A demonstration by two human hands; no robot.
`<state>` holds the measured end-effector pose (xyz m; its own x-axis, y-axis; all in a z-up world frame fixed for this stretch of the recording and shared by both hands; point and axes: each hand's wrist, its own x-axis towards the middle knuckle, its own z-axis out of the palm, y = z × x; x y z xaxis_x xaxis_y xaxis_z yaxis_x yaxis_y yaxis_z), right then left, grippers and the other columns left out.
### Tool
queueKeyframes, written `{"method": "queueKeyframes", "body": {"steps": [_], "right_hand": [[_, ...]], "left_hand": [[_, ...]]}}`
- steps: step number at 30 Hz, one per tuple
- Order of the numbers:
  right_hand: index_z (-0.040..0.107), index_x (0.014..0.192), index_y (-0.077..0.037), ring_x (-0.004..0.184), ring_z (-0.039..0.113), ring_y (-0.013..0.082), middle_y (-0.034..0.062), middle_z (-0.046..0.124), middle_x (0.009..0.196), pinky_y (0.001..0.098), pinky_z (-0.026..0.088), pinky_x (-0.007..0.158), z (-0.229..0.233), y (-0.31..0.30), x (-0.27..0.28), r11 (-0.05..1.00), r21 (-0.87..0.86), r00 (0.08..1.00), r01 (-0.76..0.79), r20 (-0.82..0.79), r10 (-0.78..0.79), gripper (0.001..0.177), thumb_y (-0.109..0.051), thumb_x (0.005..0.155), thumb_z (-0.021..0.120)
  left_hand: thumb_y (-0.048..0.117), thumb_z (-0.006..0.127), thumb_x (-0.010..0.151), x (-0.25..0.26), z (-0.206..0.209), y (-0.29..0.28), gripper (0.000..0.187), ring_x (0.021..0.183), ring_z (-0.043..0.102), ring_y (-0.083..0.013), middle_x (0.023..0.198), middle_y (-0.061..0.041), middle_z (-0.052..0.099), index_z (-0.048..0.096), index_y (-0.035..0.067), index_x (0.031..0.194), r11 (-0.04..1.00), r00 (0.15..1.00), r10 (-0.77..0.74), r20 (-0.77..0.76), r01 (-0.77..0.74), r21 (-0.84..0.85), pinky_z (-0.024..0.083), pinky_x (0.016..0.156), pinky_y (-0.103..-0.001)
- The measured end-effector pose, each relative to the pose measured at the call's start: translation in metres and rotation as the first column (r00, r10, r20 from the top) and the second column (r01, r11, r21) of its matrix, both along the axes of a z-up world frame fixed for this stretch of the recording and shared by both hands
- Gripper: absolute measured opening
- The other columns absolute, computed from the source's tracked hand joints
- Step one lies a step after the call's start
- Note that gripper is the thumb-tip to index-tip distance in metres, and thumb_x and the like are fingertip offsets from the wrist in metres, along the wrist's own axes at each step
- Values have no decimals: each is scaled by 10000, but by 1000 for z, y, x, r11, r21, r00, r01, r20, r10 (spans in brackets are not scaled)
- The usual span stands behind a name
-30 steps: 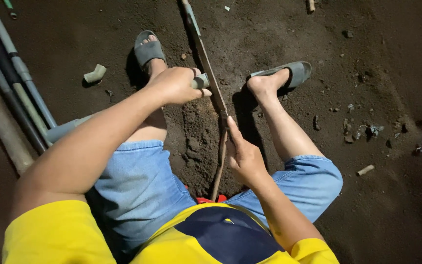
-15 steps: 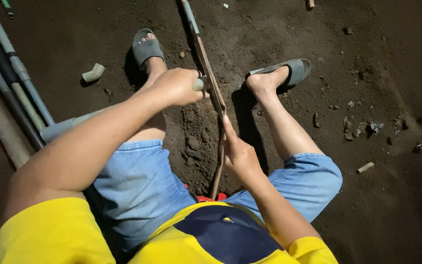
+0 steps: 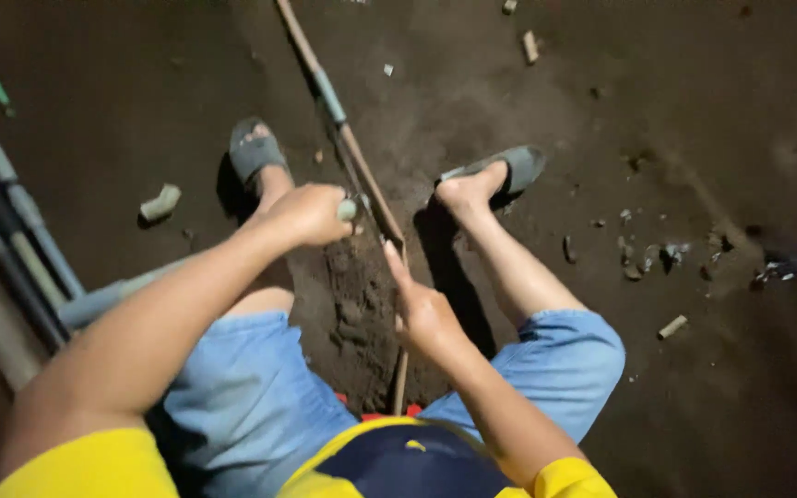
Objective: Cutting a PVC pipe using a handheld hacksaw blade while sitting on the ground.
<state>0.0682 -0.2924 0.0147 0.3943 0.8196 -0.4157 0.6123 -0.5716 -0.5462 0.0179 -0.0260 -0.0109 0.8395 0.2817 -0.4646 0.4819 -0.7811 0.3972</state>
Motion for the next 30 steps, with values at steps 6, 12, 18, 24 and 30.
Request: {"method": "queueKeyframes", "body": {"steps": [6, 12, 18, 24, 30], "right_hand": [[50, 1748, -243, 879, 743, 540, 312, 762, 918, 642, 568, 785, -9, -1, -5, 1000, 21, 1000, -8, -27, 8, 1042, 24, 896, 586], [97, 1755, -135, 728, 723, 466, 274, 732, 812, 538, 556, 672, 2, 15, 6, 998, 61, 999, -27, -40, 29, 992, 68, 896, 551], [113, 1747, -94, 630, 697, 406, 244, 721, 760, 483, 530, 601, 7, 19, 6, 995, 86, 998, -57, -28, 60, 963, 92, 904, 540], [111, 1741, -71, 621, 691, 384, 235, 719, 763, 464, 530, 592, 6, 17, 3, 994, 92, 998, -60, -26, 63, 919, 86, 934, 522], [103, 1745, -100, 695, 701, 459, 280, 727, 829, 524, 514, 632, 10, 15, 6, 996, 88, 996, 0, -88, 8, 872, 43, 972, 480]], "left_hand": [[408, 730, 907, -1, -1, 2, 513, 1240, 695, -477, 1229, -297, 758, 722, -15, 1196, 1000, 994, -6, -111, 5, -11, 549, 1073, -589], [480, 743, 879, 9, -31, -1, 519, 1222, 725, -431, 1190, -227, 792, 750, 66, 1192, 998, 991, -37, -127, 44, 50, 577, 1033, -572], [454, 734, 886, 7, -35, 5, 500, 1248, 715, -419, 1215, -223, 788, 742, 63, 1197, 998, 987, -18, -158, 28, 60, 574, 1035, -576], [476, 721, 906, 8, -33, 3, 534, 1259, 714, -410, 1246, -222, 779, 735, 69, 1251, 997, 980, -54, -190, 63, 42, 571, 1046, -557], [591, 681, 899, 6, -16, -2, 682, 1276, 691, -451, 1287, -263, 752, 699, 46, 1308, 999, 986, -21, -163, 15, -37, 555, 1045, -604]]}}
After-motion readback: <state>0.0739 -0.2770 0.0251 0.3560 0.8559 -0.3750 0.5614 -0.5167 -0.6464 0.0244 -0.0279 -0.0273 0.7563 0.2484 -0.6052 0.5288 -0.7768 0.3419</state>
